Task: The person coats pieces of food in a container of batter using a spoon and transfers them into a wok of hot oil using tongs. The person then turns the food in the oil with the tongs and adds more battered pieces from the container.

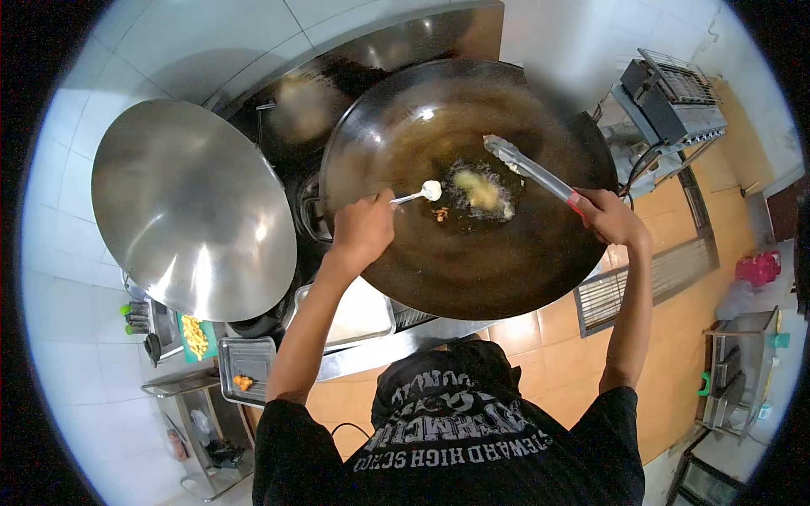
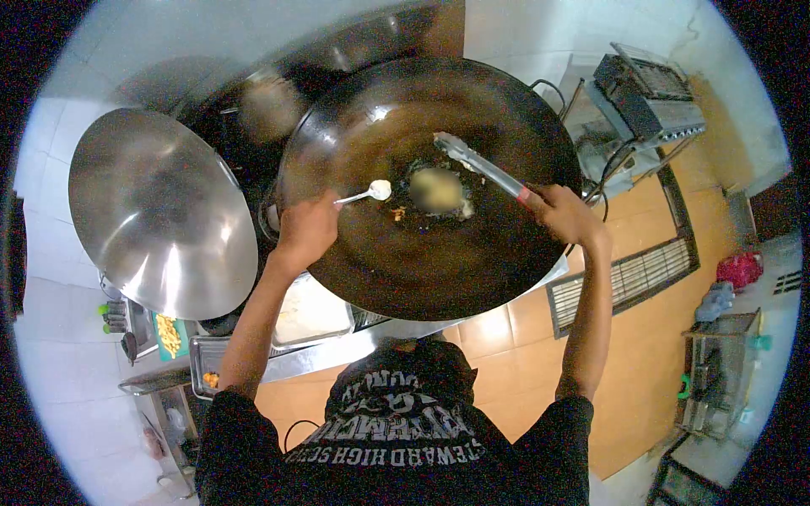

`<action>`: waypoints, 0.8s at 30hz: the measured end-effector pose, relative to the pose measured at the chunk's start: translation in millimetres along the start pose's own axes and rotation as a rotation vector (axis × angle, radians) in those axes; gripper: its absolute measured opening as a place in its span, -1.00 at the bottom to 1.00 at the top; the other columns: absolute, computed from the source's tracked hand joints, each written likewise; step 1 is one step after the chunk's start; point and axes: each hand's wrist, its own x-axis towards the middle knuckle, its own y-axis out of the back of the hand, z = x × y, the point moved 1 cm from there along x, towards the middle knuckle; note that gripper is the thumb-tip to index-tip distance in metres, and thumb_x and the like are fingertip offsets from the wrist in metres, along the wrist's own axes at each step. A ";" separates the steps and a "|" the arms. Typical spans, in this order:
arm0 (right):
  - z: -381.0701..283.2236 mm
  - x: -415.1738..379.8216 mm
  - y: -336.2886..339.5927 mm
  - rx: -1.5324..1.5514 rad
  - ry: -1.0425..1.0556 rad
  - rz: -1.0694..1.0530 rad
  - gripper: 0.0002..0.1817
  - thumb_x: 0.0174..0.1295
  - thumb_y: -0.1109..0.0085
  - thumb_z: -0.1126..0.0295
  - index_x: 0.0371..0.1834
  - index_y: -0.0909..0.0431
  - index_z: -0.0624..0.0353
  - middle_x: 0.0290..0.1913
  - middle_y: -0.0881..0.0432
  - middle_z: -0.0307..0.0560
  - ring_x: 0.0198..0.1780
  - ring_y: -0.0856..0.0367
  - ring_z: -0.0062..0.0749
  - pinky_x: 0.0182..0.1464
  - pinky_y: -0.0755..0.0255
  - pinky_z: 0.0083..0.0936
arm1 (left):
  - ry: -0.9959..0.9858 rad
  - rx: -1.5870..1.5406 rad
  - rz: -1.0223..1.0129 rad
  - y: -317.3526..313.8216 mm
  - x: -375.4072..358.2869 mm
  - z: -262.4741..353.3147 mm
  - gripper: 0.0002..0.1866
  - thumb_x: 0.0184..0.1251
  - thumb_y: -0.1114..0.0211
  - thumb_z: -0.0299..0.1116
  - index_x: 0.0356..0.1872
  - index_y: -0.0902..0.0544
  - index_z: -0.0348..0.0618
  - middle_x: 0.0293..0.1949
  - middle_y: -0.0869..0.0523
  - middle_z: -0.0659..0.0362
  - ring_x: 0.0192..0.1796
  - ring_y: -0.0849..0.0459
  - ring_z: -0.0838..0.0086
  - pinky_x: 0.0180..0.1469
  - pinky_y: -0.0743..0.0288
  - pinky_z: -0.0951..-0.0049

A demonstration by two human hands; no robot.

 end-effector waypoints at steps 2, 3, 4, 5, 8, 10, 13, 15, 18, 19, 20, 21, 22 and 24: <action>-11.1 -8.7 -3.1 -0.002 -0.017 -0.006 -0.45 0.45 0.05 -0.02 0.15 -0.54 0.28 -0.61 -0.37 -0.28 -0.70 -0.36 -0.60 -0.63 -0.26 -0.55 | -0.076 -0.033 0.034 -10.1 0.9 -7.2 -0.84 0.41 -0.10 -0.28 -0.23 -0.53 -0.14 -0.35 -0.71 -0.05 -0.33 -0.70 -0.06 -0.27 -0.56 -0.03; -11.7 -9.7 -6.2 -0.001 -0.018 -0.006 -0.45 0.45 0.05 -0.02 0.15 -0.54 0.28 -0.61 -0.37 -0.28 -0.70 -0.36 -0.60 -0.63 -0.26 -0.55 | -0.077 -0.033 0.033 -9.5 -0.5 -8.6 -0.84 0.41 -0.10 -0.28 -0.23 -0.53 -0.14 -0.35 -0.71 -0.05 -0.33 -0.70 -0.06 -0.27 -0.56 -0.03; -12.1 -10.6 -9.1 -0.007 0.010 0.015 -0.44 0.45 0.05 -0.03 0.18 -0.52 0.28 -0.60 -0.38 -0.27 -0.69 -0.36 -0.60 -0.62 -0.27 -0.55 | -0.074 -0.041 0.031 -7.9 -1.8 -9.5 -0.85 0.41 -0.09 -0.29 -0.21 -0.53 -0.13 -0.36 -0.71 -0.05 -0.32 -0.69 -0.08 -0.27 -0.55 -0.05; -13.4 -12.2 -11.5 -0.015 0.038 0.036 -0.43 0.45 0.04 -0.03 0.21 -0.50 0.28 -0.60 -0.38 -0.26 -0.68 -0.36 -0.60 -0.62 -0.27 -0.55 | -0.071 -0.050 0.030 -6.1 -3.3 -10.7 -0.86 0.42 -0.08 -0.29 -0.20 -0.52 -0.12 -0.36 -0.71 -0.06 -0.32 -0.69 -0.09 -0.26 -0.54 -0.07; -25.1 -24.2 -19.6 0.001 0.145 0.146 -0.36 0.43 0.05 -0.09 0.20 -0.51 0.33 -0.58 -0.43 -0.02 -0.49 -0.43 -0.42 -0.38 -0.34 -0.38 | -0.019 -0.089 -0.018 0.8 -12.1 -18.9 -0.88 0.43 -0.07 -0.30 -0.17 -0.51 -0.08 -0.38 -0.70 -0.10 -0.31 -0.67 -0.14 -0.25 -0.50 -0.12; -36.2 -34.0 -22.6 0.012 0.103 0.158 -0.38 0.44 0.05 -0.06 0.23 -0.49 0.32 -0.56 -0.45 -0.03 -0.47 -0.44 -0.43 -0.37 -0.34 -0.39 | -0.005 -0.142 -0.029 12.9 -21.2 -20.4 -0.88 0.43 -0.06 -0.30 -0.15 -0.51 -0.06 -0.40 -0.69 -0.11 -0.30 -0.66 -0.16 -0.24 -0.48 -0.14; -45.0 -45.3 -32.7 0.090 0.092 0.197 -0.39 0.45 0.05 -0.03 0.28 -0.44 0.31 -0.53 -0.48 -0.06 -0.45 -0.44 -0.46 -0.35 -0.35 -0.41 | 0.005 -0.244 -0.026 12.6 -30.0 -32.2 -0.87 0.45 -0.05 -0.29 -0.13 -0.52 -0.04 -0.43 -0.68 -0.13 -0.29 -0.64 -0.18 -0.21 -0.45 -0.14; -49.5 -53.7 -41.7 0.145 0.123 0.229 -0.39 0.45 0.05 -0.02 0.29 -0.43 0.31 -0.52 -0.48 -0.09 -0.44 -0.44 -0.46 -0.35 -0.34 -0.40 | 0.000 -0.299 -0.005 13.5 -38.2 -39.5 -0.86 0.45 -0.05 -0.29 -0.11 -0.53 -0.03 -0.45 -0.67 -0.12 -0.29 -0.64 -0.18 -0.20 -0.44 -0.13; -64.8 -66.7 -53.3 0.150 0.128 0.297 -0.41 0.47 0.06 0.00 0.33 -0.42 0.27 -0.53 -0.47 -0.19 -0.52 -0.42 -0.53 -0.45 -0.32 -0.47 | 0.016 -0.438 -0.004 26.3 -54.1 -47.5 -0.85 0.46 -0.06 -0.28 -0.10 -0.53 -0.04 -0.47 -0.65 -0.12 -0.30 -0.62 -0.16 -0.22 -0.41 -0.11; -75.9 -74.5 -57.6 0.217 0.086 0.278 -0.41 0.47 0.06 0.01 0.34 -0.41 0.26 -0.52 -0.46 -0.21 -0.56 -0.39 -0.57 -0.51 -0.28 -0.52 | 0.030 -0.460 0.021 30.3 -63.4 -51.3 -0.85 0.46 -0.06 -0.28 -0.11 -0.52 -0.05 -0.49 -0.64 -0.13 -0.31 -0.61 -0.16 -0.23 -0.39 -0.09; -85.8 -81.7 -63.1 0.284 0.042 0.256 -0.42 0.48 0.07 0.03 0.36 -0.40 0.24 -0.51 -0.46 -0.24 -0.61 -0.36 -0.62 -0.56 -0.25 -0.57 | 0.047 -0.482 0.045 34.6 -73.3 -56.0 -0.85 0.46 -0.06 -0.28 -0.12 -0.52 -0.06 -0.50 -0.62 -0.13 -0.33 -0.60 -0.16 -0.25 -0.37 -0.08; -94.3 -87.7 -69.7 0.275 0.042 0.244 -0.42 0.48 0.07 0.03 0.36 -0.40 0.24 -0.51 -0.46 -0.24 -0.61 -0.36 -0.62 -0.56 -0.25 -0.57 | 0.059 -0.489 0.044 39.8 -84.0 -62.6 -0.85 0.46 -0.06 -0.28 -0.12 -0.52 -0.06 -0.50 -0.62 -0.13 -0.33 -0.60 -0.16 -0.25 -0.37 -0.08; -101.8 -93.4 -77.4 0.339 0.063 0.233 -0.43 0.48 0.07 0.04 0.37 -0.39 0.24 -0.49 -0.45 -0.26 -0.63 -0.33 -0.65 -0.59 -0.21 -0.62 | 0.098 -0.546 0.035 45.3 -96.4 -70.9 -0.85 0.47 -0.06 -0.28 -0.13 -0.52 -0.08 -0.52 -0.60 -0.14 -0.35 -0.59 -0.16 -0.27 -0.36 -0.05; -112.4 -102.0 -99.8 0.397 0.077 0.186 -0.43 0.48 0.07 0.05 0.37 -0.38 0.24 -0.47 -0.45 -0.27 -0.65 -0.31 -0.69 -0.63 -0.18 -0.68 | 0.171 -0.608 0.016 55.1 -126.0 -90.9 -0.85 0.47 -0.07 -0.28 -0.13 -0.52 -0.09 -0.54 -0.57 -0.15 -0.38 -0.57 -0.15 -0.29 -0.35 -0.02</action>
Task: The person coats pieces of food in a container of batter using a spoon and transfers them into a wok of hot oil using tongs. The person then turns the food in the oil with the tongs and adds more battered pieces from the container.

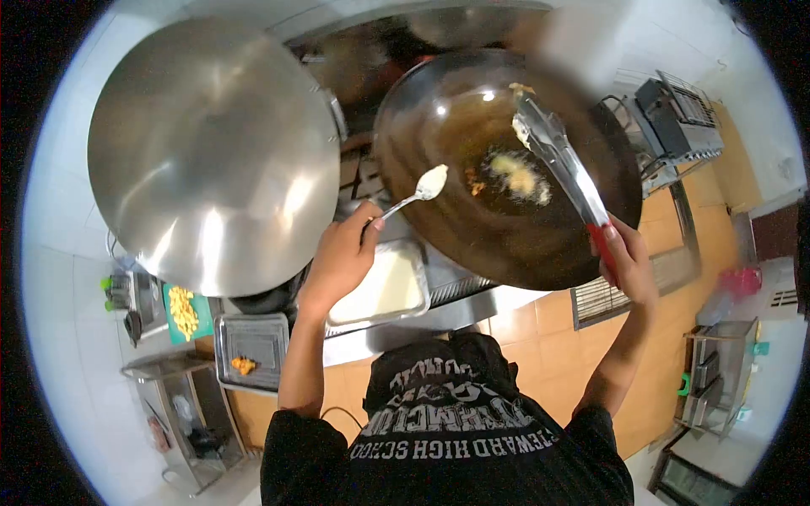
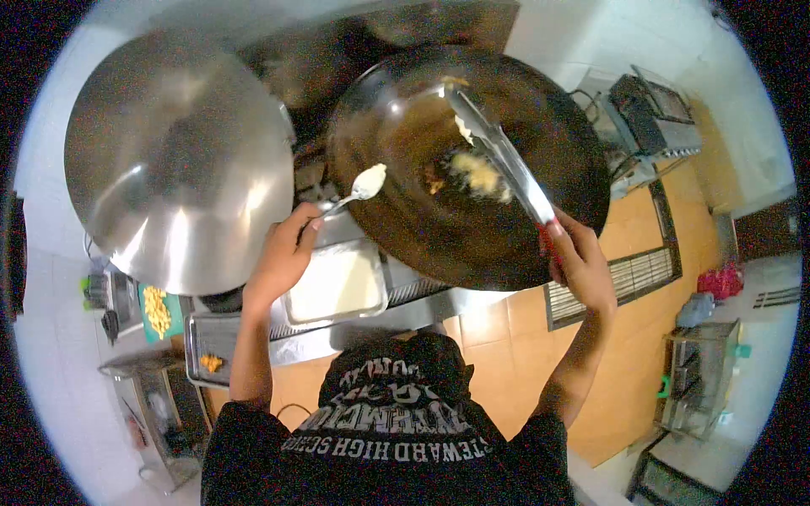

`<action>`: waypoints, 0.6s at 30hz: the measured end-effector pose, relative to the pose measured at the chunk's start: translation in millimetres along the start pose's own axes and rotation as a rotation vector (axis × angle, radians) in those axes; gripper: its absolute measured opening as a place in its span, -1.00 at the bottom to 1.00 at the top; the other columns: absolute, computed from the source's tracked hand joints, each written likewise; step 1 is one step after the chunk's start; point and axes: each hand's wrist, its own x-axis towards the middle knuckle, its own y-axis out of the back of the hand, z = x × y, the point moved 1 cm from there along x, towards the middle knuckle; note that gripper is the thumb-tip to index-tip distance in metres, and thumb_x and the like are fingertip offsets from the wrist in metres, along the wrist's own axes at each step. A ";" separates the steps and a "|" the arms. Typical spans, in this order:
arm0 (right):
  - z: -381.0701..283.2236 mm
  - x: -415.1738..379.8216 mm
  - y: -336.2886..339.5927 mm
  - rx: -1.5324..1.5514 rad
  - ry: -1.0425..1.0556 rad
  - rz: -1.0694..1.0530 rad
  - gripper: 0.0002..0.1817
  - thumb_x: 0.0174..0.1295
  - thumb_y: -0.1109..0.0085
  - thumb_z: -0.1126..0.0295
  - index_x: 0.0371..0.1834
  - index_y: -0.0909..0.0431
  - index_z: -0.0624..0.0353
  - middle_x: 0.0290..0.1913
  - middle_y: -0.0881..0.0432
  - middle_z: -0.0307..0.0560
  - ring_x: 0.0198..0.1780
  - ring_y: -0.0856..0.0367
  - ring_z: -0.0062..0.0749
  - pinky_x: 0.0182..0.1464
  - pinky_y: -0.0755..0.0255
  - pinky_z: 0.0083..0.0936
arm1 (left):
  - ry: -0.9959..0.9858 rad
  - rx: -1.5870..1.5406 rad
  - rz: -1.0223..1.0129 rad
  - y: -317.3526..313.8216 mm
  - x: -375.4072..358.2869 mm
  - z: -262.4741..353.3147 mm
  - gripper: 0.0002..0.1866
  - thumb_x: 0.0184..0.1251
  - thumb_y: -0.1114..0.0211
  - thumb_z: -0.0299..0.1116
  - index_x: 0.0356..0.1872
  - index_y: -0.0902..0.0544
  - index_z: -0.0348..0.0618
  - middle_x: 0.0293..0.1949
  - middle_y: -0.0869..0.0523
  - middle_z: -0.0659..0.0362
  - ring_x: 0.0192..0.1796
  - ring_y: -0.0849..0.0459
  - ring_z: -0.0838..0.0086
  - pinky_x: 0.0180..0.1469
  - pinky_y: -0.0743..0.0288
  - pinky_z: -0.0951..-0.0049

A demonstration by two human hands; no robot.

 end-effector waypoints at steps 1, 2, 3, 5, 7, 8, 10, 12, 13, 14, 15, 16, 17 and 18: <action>1.5 -6.8 -11.5 0.060 0.007 -0.008 -0.43 0.48 0.07 0.05 0.36 -0.38 0.26 -0.45 -0.46 -0.26 -0.65 -0.31 -0.69 -0.63 -0.18 -0.68 | 0.065 -0.039 -0.019 10.5 -15.2 -9.3 -0.85 0.46 -0.08 -0.29 -0.13 -0.52 -0.10 -0.55 -0.56 -0.15 -0.40 -0.57 -0.14 -0.31 -0.35 0.01; 2.3 -13.1 -24.7 0.120 0.009 -0.020 -0.42 0.47 0.06 0.04 0.35 -0.39 0.28 -0.43 -0.48 -0.25 -0.65 -0.31 -0.68 -0.63 -0.18 -0.68 | 0.136 -0.078 -0.038 18.7 -32.7 -21.5 -0.86 0.45 -0.09 -0.30 -0.13 -0.52 -0.11 -0.56 -0.54 -0.16 -0.42 -0.56 -0.12 -0.32 -0.35 0.05; -8.2 -19.5 -38.1 0.160 0.066 -0.166 -0.42 0.47 0.06 0.03 0.33 -0.40 0.29 -0.43 -0.49 -0.23 -0.64 -0.32 -0.69 -0.63 -0.18 -0.69 | 0.172 -0.061 -0.034 24.8 -50.6 -34.7 -0.88 0.43 -0.11 -0.32 -0.16 -0.52 -0.11 -0.59 -0.52 -0.15 -0.47 -0.54 -0.10 -0.37 -0.34 0.09; -11.3 -36.7 -70.9 0.142 0.043 -0.250 -0.40 0.45 0.03 0.03 0.34 -0.39 0.29 -0.42 -0.49 -0.24 -0.63 -0.32 -0.69 -0.62 -0.21 -0.69 | 0.251 -0.041 -0.053 27.8 -86.6 -69.5 -0.89 0.43 -0.11 -0.33 -0.18 -0.53 -0.10 -0.60 -0.52 -0.13 -0.50 -0.53 -0.09 -0.39 -0.34 0.09; -2.3 -46.0 -101.6 0.183 -0.010 -0.380 -0.41 0.43 -0.04 0.13 0.41 -0.33 0.25 -0.41 -0.50 -0.25 -0.61 -0.34 -0.70 -0.58 -0.26 -0.70 | 0.342 -0.001 -0.052 15.0 -116.5 -106.8 -0.86 0.43 -0.12 -0.34 -0.18 -0.57 -0.17 -0.61 -0.55 -0.16 -0.55 -0.54 -0.04 -0.43 -0.38 0.13; -0.5 -46.6 -117.5 0.161 -0.081 -0.458 -0.43 0.41 -0.07 0.22 0.45 -0.31 0.17 -0.40 -0.49 -0.26 -0.59 -0.33 -0.71 -0.54 -0.27 -0.71 | 0.364 -0.005 -0.052 2.2 -127.9 -125.3 -0.86 0.43 -0.12 -0.34 -0.18 -0.57 -0.17 -0.61 -0.55 -0.16 -0.55 -0.54 -0.04 -0.43 -0.38 0.13; 6.8 -47.9 -158.6 0.077 -0.121 -0.481 -0.45 0.42 -0.07 0.24 0.45 -0.32 0.08 -0.45 -0.45 -0.32 -0.58 -0.29 -0.69 -0.50 -0.26 -0.69 | 0.302 0.144 0.010 -16.7 -143.9 -154.3 -0.86 0.42 -0.10 -0.34 -0.22 -0.59 -0.13 -0.57 -0.58 -0.18 -0.46 -0.62 -0.09 -0.40 -0.41 0.04; 13.7 -48.3 -197.2 -0.071 -0.149 -0.468 -0.44 0.42 -0.08 0.19 0.46 -0.31 0.05 -0.55 -0.40 -0.24 -0.57 -0.29 -0.62 -0.49 -0.29 -0.59 | 0.347 0.175 0.008 -33.3 -150.6 -174.3 -0.87 0.36 -0.13 -0.35 -0.28 -0.60 -0.15 -0.56 -0.65 -0.09 -0.42 -0.67 -0.05 -0.35 -0.54 0.04; 36.1 -47.4 -212.7 -0.161 -0.061 -0.436 -0.45 0.41 -0.10 0.15 0.41 -0.34 0.08 -0.61 -0.38 -0.12 -0.58 -0.30 -0.50 -0.47 -0.32 -0.47 | 0.317 0.238 0.043 -42.8 -152.6 -188.4 -0.86 0.36 -0.13 -0.36 -0.29 -0.61 -0.17 -0.52 -0.67 -0.09 -0.42 -0.68 -0.03 -0.35 -0.55 0.05; 47.1 -47.9 -224.7 -0.168 -0.064 -0.443 -0.45 0.41 -0.10 0.15 0.41 -0.34 0.08 -0.61 -0.38 -0.12 -0.58 -0.30 -0.50 -0.47 -0.32 -0.47 | 0.286 0.301 0.079 -48.9 -153.8 -199.3 -0.85 0.36 -0.12 -0.36 -0.30 -0.62 -0.18 -0.49 -0.69 -0.08 -0.41 -0.69 -0.01 -0.35 -0.56 0.06; 52.3 -48.3 -235.4 -0.268 -0.014 -0.429 -0.46 0.40 -0.11 0.13 0.37 -0.37 0.09 -0.60 -0.41 -0.07 -0.59 -0.35 -0.43 -0.46 -0.34 -0.42 | 0.310 0.353 0.045 -51.0 -153.7 -206.1 -0.83 0.35 -0.13 -0.35 -0.33 -0.62 -0.21 -0.40 -0.72 -0.08 -0.40 -0.70 0.01 -0.34 -0.58 0.07; 54.6 -49.0 -244.3 -0.366 0.037 -0.410 -0.48 0.39 -0.12 0.11 0.33 -0.40 0.11 -0.59 -0.44 -0.01 -0.60 -0.39 -0.35 -0.45 -0.35 -0.36 | 0.312 0.349 0.045 -52.6 -154.2 -214.3 -0.83 0.35 -0.13 -0.35 -0.33 -0.62 -0.21 -0.40 -0.72 -0.08 -0.40 -0.70 0.01 -0.34 -0.58 0.07; 56.2 -50.8 -252.7 -0.400 0.019 -0.394 -0.50 0.36 -0.14 0.09 0.27 -0.44 0.11 -0.59 -0.52 0.02 -0.59 -0.50 -0.16 -0.45 -0.37 -0.28 | 0.310 0.362 0.071 -54.8 -155.0 -222.2 -0.82 0.35 -0.13 -0.34 -0.34 -0.62 -0.22 -0.37 -0.72 -0.08 -0.40 -0.70 0.00 -0.34 -0.59 0.07; 62.7 -52.0 -258.3 -0.401 0.013 -0.393 -0.50 0.36 -0.14 0.09 0.27 -0.44 0.11 -0.59 -0.52 0.02 -0.59 -0.50 -0.16 -0.45 -0.37 -0.28 | 0.308 0.375 0.092 -56.9 -156.7 -229.4 -0.81 0.35 -0.13 -0.34 -0.35 -0.61 -0.23 -0.35 -0.72 -0.09 -0.41 -0.70 0.00 -0.33 -0.60 0.08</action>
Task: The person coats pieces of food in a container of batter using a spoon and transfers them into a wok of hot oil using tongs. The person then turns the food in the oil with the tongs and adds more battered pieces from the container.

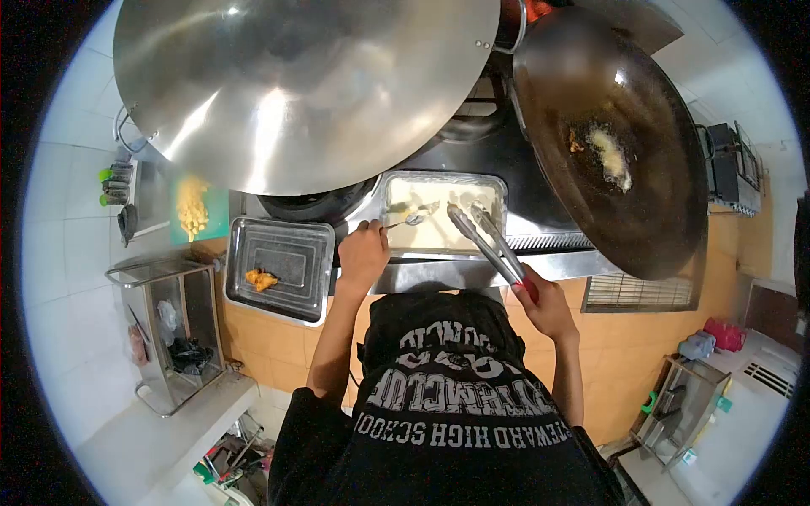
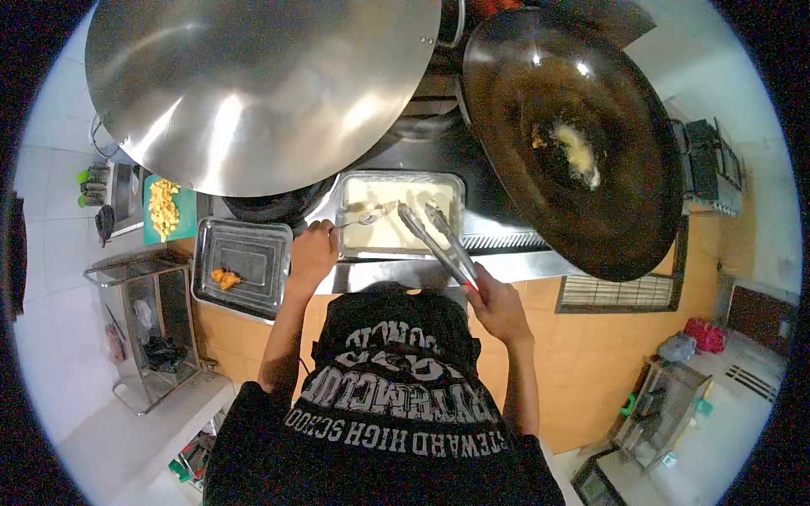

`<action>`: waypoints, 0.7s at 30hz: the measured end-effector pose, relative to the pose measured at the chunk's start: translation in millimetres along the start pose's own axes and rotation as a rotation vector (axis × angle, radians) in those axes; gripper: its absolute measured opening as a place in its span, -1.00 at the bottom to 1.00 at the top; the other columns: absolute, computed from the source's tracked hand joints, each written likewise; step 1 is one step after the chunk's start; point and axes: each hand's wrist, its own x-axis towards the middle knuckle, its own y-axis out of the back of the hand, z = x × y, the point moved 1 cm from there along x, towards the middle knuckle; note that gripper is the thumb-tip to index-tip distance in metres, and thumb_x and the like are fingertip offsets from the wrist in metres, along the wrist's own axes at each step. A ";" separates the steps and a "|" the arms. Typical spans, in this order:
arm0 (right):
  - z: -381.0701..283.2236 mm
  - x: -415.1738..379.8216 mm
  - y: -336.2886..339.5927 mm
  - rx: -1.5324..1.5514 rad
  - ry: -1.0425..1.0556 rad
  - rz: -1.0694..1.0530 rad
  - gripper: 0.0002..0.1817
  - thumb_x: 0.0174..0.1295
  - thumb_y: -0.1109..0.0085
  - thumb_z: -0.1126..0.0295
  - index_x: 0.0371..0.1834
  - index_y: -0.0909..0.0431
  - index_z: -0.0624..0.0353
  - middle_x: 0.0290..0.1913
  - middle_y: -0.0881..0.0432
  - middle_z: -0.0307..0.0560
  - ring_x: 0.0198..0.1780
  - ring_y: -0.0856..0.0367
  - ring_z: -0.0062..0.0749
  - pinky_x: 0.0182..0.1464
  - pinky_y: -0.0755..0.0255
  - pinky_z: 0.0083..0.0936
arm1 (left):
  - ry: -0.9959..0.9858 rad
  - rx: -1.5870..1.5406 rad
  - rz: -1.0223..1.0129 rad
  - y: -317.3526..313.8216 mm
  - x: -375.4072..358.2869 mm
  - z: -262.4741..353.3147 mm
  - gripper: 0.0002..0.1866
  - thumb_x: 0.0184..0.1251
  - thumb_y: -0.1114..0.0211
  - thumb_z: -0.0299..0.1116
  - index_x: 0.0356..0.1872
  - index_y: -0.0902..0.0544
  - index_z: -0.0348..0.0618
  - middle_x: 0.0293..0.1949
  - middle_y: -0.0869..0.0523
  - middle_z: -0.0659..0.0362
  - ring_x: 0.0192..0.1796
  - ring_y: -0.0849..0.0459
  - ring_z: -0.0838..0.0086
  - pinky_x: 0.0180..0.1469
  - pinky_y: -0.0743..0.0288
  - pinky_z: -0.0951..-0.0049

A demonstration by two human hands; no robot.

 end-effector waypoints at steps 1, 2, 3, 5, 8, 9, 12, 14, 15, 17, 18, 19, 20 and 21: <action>8.0 2.1 -9.3 -0.043 0.038 0.024 -0.49 0.35 -0.15 0.08 0.27 -0.44 0.10 -0.58 -0.54 0.05 -0.56 -0.54 -0.09 -0.44 -0.39 -0.24 | 0.019 0.008 -0.027 -2.5 0.9 -6.7 -0.80 0.35 -0.12 -0.33 -0.35 -0.61 -0.25 -0.30 -0.72 -0.10 -0.38 -0.71 -0.01 -0.33 -0.61 0.07; 14.2 3.5 -16.3 -0.087 0.077 0.049 -0.48 0.33 -0.16 0.07 0.27 -0.45 0.09 -0.56 -0.56 0.07 -0.52 -0.59 -0.03 -0.43 -0.41 -0.20 | 0.013 0.008 -0.031 -3.0 1.0 -12.3 -0.80 0.35 -0.12 -0.33 -0.35 -0.61 -0.25 -0.30 -0.72 -0.10 -0.38 -0.71 -0.01 -0.33 -0.61 0.07; 17.1 4.0 -20.4 -0.086 0.074 0.053 -0.48 0.33 -0.16 0.07 0.27 -0.45 0.09 -0.56 -0.56 0.07 -0.52 -0.59 -0.03 -0.43 -0.41 -0.20 | 0.034 0.025 -0.052 -1.7 1.7 -16.8 -0.80 0.35 -0.12 -0.33 -0.33 -0.60 -0.25 -0.32 -0.72 -0.10 -0.37 -0.72 -0.01 -0.33 -0.61 0.06; 20.8 5.1 -26.7 -0.265 0.066 0.102 -0.46 0.31 -0.19 0.06 0.29 -0.46 0.03 -0.51 -0.60 0.05 -0.48 -0.61 0.00 -0.42 -0.44 -0.16 | 0.051 0.043 -0.073 2.2 4.9 -23.0 -0.80 0.35 -0.12 -0.32 -0.30 -0.60 -0.24 -0.35 -0.72 -0.11 -0.36 -0.73 -0.01 -0.33 -0.61 0.05; 18.6 9.3 -32.8 -0.420 0.139 0.136 -0.46 0.29 -0.20 0.07 0.31 -0.46 -0.01 -0.44 -0.63 0.03 -0.45 -0.64 -0.04 -0.40 -0.49 -0.16 | 0.099 0.106 -0.152 4.0 9.1 -26.8 -0.81 0.33 -0.13 -0.32 -0.25 -0.60 -0.22 -0.40 -0.73 -0.12 -0.35 -0.74 -0.03 -0.32 -0.62 0.03; 18.1 12.6 -36.4 -0.421 0.136 0.136 -0.46 0.29 -0.20 0.07 0.31 -0.46 -0.01 -0.44 -0.63 0.03 -0.45 -0.64 -0.04 -0.40 -0.49 -0.16 | 0.089 0.122 -0.154 2.2 10.4 -28.0 -0.81 0.32 -0.14 -0.31 -0.24 -0.59 -0.22 -0.42 -0.73 -0.12 -0.35 -0.74 -0.03 -0.32 -0.62 0.02; 10.2 27.8 -53.2 -0.462 0.205 0.111 -0.45 0.28 -0.20 0.08 0.32 -0.45 -0.02 -0.41 -0.63 0.01 -0.44 -0.64 -0.07 -0.39 -0.51 -0.18 | 0.086 0.119 -0.141 0.5 15.2 -30.2 -0.81 0.31 -0.15 -0.31 -0.23 -0.59 -0.21 -0.44 -0.73 -0.12 -0.35 -0.74 -0.03 -0.31 -0.62 0.02; -0.2 40.2 -65.6 -0.552 0.281 0.100 -0.44 0.27 -0.20 0.08 0.32 -0.45 -0.01 -0.38 -0.63 0.01 -0.45 -0.65 -0.09 -0.39 -0.53 -0.23 | 0.092 0.097 -0.126 2.0 17.0 -30.7 -0.81 0.31 -0.16 -0.31 -0.23 -0.59 -0.22 -0.43 -0.73 -0.13 -0.35 -0.74 -0.03 -0.31 -0.62 0.01; 0.4 47.4 -75.1 -0.548 0.353 0.175 -0.46 0.20 -0.27 0.09 0.24 -0.53 0.01 -0.43 -0.61 -0.03 -0.50 -0.62 -0.12 -0.44 -0.51 -0.26 | 0.092 0.075 -0.105 5.7 16.4 -30.5 -0.81 0.32 -0.16 -0.31 -0.23 -0.59 -0.22 -0.43 -0.73 -0.13 -0.35 -0.74 -0.04 -0.30 -0.62 0.01; -1.0 58.3 -87.5 -0.608 0.345 0.190 -0.46 0.20 -0.26 0.09 0.24 -0.53 0.01 -0.43 -0.61 -0.03 -0.50 -0.62 -0.12 -0.45 -0.52 -0.27 | 0.101 0.052 -0.080 12.9 15.7 -29.4 -0.81 0.32 -0.16 -0.31 -0.22 -0.59 -0.22 -0.43 -0.73 -0.13 -0.34 -0.74 -0.04 -0.30 -0.61 0.00; 0.2 64.3 -91.0 -0.664 0.333 0.209 -0.46 0.20 -0.26 0.08 0.24 -0.53 0.00 -0.44 -0.60 -0.03 -0.50 -0.63 -0.12 -0.45 -0.52 -0.27 | 0.116 0.038 -0.081 15.9 15.8 -28.1 -0.80 0.33 -0.16 -0.30 -0.22 -0.60 -0.22 -0.43 -0.72 -0.14 -0.34 -0.74 -0.05 -0.30 -0.61 -0.01; 3.3 72.1 -90.7 -0.657 0.319 0.215 -0.46 0.20 -0.25 0.07 0.24 -0.53 -0.01 -0.43 -0.60 -0.04 -0.51 -0.63 -0.13 -0.45 -0.53 -0.27 | 0.131 0.022 -0.082 17.1 15.0 -27.9 -0.80 0.34 -0.16 -0.29 -0.21 -0.60 -0.22 -0.43 -0.72 -0.15 -0.34 -0.74 -0.06 -0.29 -0.61 -0.01; 7.0 74.6 -88.8 -0.661 0.324 0.212 -0.46 0.20 -0.25 0.07 0.24 -0.53 -0.01 -0.43 -0.60 -0.04 -0.51 -0.63 -0.13 -0.45 -0.53 -0.27 | 0.137 0.018 -0.079 17.0 13.6 -28.2 -0.80 0.34 -0.16 -0.29 -0.21 -0.60 -0.22 -0.43 -0.72 -0.15 -0.34 -0.74 -0.06 -0.29 -0.61 -0.01; 8.2 76.8 -85.4 -0.636 0.297 0.216 -0.45 0.22 -0.22 0.05 0.26 -0.51 -0.01 -0.40 -0.62 -0.02 -0.50 -0.65 -0.11 -0.43 -0.55 -0.26 | 0.135 0.013 -0.078 16.9 12.7 -28.5 -0.80 0.35 -0.16 -0.29 -0.22 -0.60 -0.22 -0.44 -0.72 -0.15 -0.34 -0.73 -0.06 -0.29 -0.61 -0.02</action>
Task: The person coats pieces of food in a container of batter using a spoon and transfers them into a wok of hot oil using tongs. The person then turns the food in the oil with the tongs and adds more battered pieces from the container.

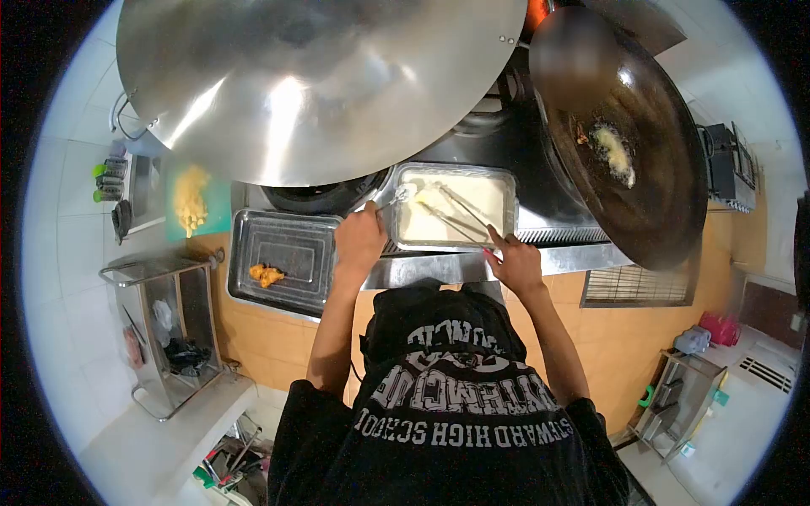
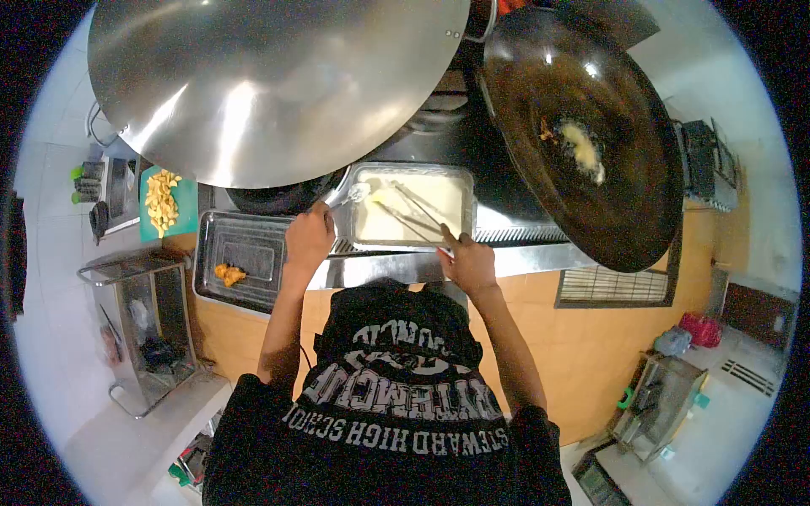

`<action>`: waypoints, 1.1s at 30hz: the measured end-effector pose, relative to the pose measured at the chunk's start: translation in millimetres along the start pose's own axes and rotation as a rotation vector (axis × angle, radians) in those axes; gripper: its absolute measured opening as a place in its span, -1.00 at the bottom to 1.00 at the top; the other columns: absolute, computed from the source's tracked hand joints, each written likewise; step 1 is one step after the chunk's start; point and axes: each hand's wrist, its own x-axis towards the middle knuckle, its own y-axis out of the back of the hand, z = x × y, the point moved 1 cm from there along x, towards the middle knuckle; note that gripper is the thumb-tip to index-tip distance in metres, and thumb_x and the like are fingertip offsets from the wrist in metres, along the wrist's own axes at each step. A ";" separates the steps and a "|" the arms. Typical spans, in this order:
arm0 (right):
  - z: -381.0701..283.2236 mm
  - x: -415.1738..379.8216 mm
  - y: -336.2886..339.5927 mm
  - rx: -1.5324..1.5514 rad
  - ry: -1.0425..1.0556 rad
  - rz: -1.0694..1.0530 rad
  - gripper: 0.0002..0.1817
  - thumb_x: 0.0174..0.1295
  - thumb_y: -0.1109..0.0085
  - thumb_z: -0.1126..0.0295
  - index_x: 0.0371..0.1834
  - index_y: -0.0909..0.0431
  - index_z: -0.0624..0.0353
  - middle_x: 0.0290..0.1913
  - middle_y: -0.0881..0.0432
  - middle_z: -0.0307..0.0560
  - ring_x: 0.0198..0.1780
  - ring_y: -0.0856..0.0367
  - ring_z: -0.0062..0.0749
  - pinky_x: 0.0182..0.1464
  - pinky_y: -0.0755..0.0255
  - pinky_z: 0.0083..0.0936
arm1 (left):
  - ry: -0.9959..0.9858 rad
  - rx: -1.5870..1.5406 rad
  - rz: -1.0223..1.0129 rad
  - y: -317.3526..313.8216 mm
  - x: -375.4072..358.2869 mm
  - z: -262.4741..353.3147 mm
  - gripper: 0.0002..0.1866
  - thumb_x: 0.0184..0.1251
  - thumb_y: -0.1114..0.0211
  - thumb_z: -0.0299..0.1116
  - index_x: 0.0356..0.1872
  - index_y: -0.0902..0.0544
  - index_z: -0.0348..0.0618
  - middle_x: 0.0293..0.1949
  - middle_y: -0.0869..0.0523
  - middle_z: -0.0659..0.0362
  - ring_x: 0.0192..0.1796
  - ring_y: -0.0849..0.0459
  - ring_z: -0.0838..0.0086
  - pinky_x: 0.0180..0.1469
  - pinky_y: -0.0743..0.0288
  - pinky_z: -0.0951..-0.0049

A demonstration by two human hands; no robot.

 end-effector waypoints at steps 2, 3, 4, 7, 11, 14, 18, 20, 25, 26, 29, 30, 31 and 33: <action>3.7 -1.5 3.1 0.010 -0.055 0.018 -0.44 0.23 -0.21 0.04 0.27 -0.50 -0.01 -0.38 -0.64 0.00 -0.47 -0.67 -0.08 -0.39 -0.57 -0.21 | 0.006 -0.006 0.006 -0.4 -1.2 -2.5 -0.79 0.35 -0.16 -0.28 -0.22 -0.60 -0.22 -0.44 -0.72 -0.15 -0.34 -0.73 -0.06 -0.28 -0.61 -0.02; 6.8 -5.3 3.7 0.009 -0.048 0.017 -0.44 0.23 -0.21 0.04 0.27 -0.50 -0.01 -0.38 -0.64 0.00 -0.47 -0.67 -0.08 -0.39 -0.57 -0.21 | 0.008 -0.010 0.009 -1.8 -2.2 -3.4 -0.79 0.35 -0.16 -0.28 -0.22 -0.60 -0.22 -0.44 -0.72 -0.15 -0.34 -0.73 -0.06 -0.28 -0.61 -0.02; 13.3 -10.6 4.8 0.045 -0.113 0.039 -0.44 0.23 -0.21 0.04 0.28 -0.50 -0.02 -0.37 -0.65 0.02 -0.44 -0.67 -0.06 -0.38 -0.57 -0.18 | 0.010 -0.015 0.009 -3.7 -3.6 -3.6 -0.79 0.35 -0.16 -0.28 -0.22 -0.60 -0.22 -0.43 -0.72 -0.15 -0.34 -0.73 -0.07 -0.28 -0.61 -0.02; 24.5 -24.2 10.3 0.134 -0.221 0.060 -0.47 0.23 -0.24 0.07 0.26 -0.51 -0.03 -0.32 -0.69 0.06 -0.37 -0.69 -0.03 -0.36 -0.56 -0.13 | -0.001 -0.013 -0.009 -8.6 -4.0 -4.1 -0.79 0.34 -0.16 -0.28 -0.21 -0.61 -0.21 -0.42 -0.72 -0.15 -0.33 -0.74 -0.07 -0.28 -0.62 -0.01; 9.8 -28.2 15.7 0.099 -0.144 0.005 -0.45 0.19 -0.29 0.04 0.23 -0.54 -0.03 -0.26 -0.70 0.06 -0.34 -0.70 -0.05 -0.33 -0.56 -0.14 | -0.010 -0.004 -0.052 -22.3 5.0 -1.9 -0.80 0.30 -0.18 -0.31 -0.20 -0.62 -0.21 -0.40 -0.73 -0.13 -0.32 -0.75 -0.04 -0.27 -0.62 0.02; 1.0 -25.1 17.8 0.119 -0.190 -0.032 -0.48 0.21 -0.27 0.05 0.21 -0.55 -0.01 -0.35 -0.68 0.05 -0.37 -0.70 -0.05 -0.34 -0.56 -0.16 | -0.003 0.083 -0.056 -28.7 11.7 5.0 -0.81 0.24 -0.21 -0.35 -0.20 -0.64 -0.21 -0.39 -0.74 -0.11 -0.30 -0.76 0.00 -0.26 -0.64 0.06; -6.2 -26.2 32.2 0.426 -0.295 -0.076 -0.50 0.25 -0.24 0.06 0.18 -0.55 0.06 -0.53 -0.61 0.05 -0.46 -0.66 -0.07 -0.39 -0.50 -0.20 | -0.042 0.123 -0.070 -46.5 20.0 6.7 -0.82 0.18 -0.23 -0.38 -0.26 -0.67 -0.23 -0.37 -0.74 -0.12 -0.28 -0.77 0.02 -0.23 -0.65 0.09; -5.3 -31.0 33.2 0.478 -0.307 -0.074 -0.50 0.25 -0.24 0.06 0.17 -0.55 0.09 -0.58 -0.58 0.04 -0.50 -0.63 -0.09 -0.41 -0.47 -0.22 | -0.054 0.126 -0.098 -55.1 23.9 8.0 -0.82 0.17 -0.23 -0.38 -0.27 -0.68 -0.23 -0.37 -0.74 -0.13 -0.27 -0.77 0.02 -0.23 -0.65 0.10; 6.5 -46.6 20.3 0.609 -0.411 0.038 -0.58 0.28 -0.23 0.00 -0.03 -0.63 0.11 -0.67 -0.43 -0.08 -0.62 -0.42 -0.33 -0.48 -0.33 -0.34 | -0.084 -0.032 -0.096 -47.5 17.1 22.4 -0.82 0.22 -0.20 -0.35 -0.27 -0.69 -0.19 -0.36 -0.73 -0.14 -0.31 -0.74 -0.03 -0.24 -0.62 0.02; 10.0 -50.9 18.3 0.613 -0.417 0.039 -0.58 0.28 -0.23 0.00 -0.03 -0.63 0.11 -0.67 -0.43 -0.08 -0.62 -0.42 -0.33 -0.48 -0.33 -0.34 | -0.088 -0.029 -0.101 -46.6 14.8 26.5 -0.82 0.22 -0.20 -0.35 -0.27 -0.69 -0.19 -0.36 -0.73 -0.14 -0.31 -0.74 -0.03 -0.24 -0.62 0.02; 12.8 -58.8 23.7 0.633 -0.461 0.107 -0.58 0.29 -0.22 -0.02 -0.13 -0.64 0.15 -0.68 -0.38 -0.09 -0.63 -0.34 -0.38 -0.50 -0.28 -0.34 | -0.110 -0.047 -0.124 -43.6 8.1 46.8 -0.82 0.24 -0.19 -0.33 -0.26 -0.67 -0.18 -0.40 -0.73 -0.12 -0.34 -0.73 -0.04 -0.25 -0.61 0.00; 15.9 -61.9 22.2 0.629 -0.468 0.116 -0.58 0.29 -0.22 -0.01 -0.13 -0.64 0.16 -0.69 -0.37 -0.10 -0.64 -0.32 -0.39 -0.51 -0.26 -0.34 | -0.136 -0.065 -0.118 -39.9 3.7 58.2 -0.83 0.24 -0.19 -0.34 -0.25 -0.65 -0.18 -0.43 -0.73 -0.11 -0.34 -0.73 -0.03 -0.26 -0.60 0.00; 19.0 -65.0 20.5 0.624 -0.473 0.124 -0.58 0.29 -0.21 -0.01 -0.13 -0.63 0.16 -0.69 -0.36 -0.10 -0.64 -0.31 -0.40 -0.52 -0.25 -0.34 | -0.160 -0.084 -0.112 -38.8 0.9 66.0 -0.84 0.24 -0.19 -0.34 -0.25 -0.64 -0.17 -0.46 -0.72 -0.10 -0.35 -0.74 -0.02 -0.27 -0.60 0.01; 22.2 -69.0 16.4 0.615 -0.462 0.153 -0.56 0.29 -0.23 0.00 -0.02 -0.64 0.14 -0.69 -0.36 -0.12 -0.63 -0.29 -0.45 -0.52 -0.25 -0.39 | -0.200 -0.061 -0.108 -48.3 1.4 66.8 -0.85 0.25 -0.19 -0.35 -0.24 -0.62 -0.15 -0.47 -0.72 -0.09 -0.36 -0.74 0.00 -0.28 -0.60 0.02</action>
